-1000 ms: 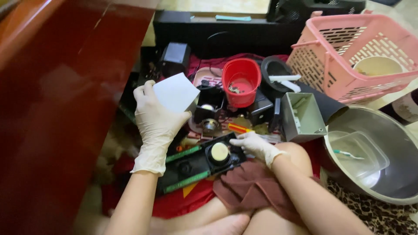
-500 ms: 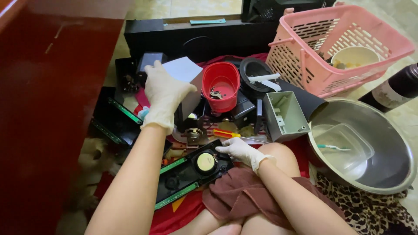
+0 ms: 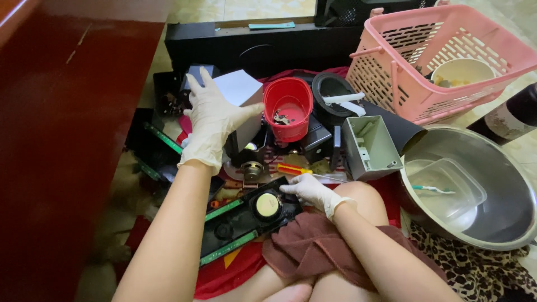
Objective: The person sits on the floor wearing gloves and disassembles a black plastic appliance housing. They use a screwdriver to remove screws, lift out an internal fan and lamp assembly, separate the housing halves, and set parts aside among other components on the floor.
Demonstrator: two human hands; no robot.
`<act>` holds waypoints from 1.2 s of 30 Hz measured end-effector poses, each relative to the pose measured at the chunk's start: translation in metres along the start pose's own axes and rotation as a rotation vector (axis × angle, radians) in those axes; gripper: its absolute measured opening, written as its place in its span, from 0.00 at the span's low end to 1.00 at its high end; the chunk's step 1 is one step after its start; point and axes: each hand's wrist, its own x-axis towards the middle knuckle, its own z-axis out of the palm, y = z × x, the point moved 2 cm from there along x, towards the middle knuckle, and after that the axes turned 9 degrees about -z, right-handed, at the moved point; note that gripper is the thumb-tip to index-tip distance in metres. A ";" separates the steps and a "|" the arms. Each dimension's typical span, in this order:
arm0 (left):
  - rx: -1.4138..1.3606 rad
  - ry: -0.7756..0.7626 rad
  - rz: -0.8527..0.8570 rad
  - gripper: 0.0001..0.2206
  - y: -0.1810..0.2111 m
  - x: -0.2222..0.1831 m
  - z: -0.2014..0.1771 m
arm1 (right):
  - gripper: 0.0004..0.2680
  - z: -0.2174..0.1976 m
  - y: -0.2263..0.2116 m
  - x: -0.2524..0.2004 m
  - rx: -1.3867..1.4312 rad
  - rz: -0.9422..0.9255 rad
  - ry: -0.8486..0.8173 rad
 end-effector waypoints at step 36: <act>0.149 0.301 0.173 0.46 -0.248 -0.156 0.073 | 0.10 -0.043 -0.024 -0.018 -1.047 -0.286 0.602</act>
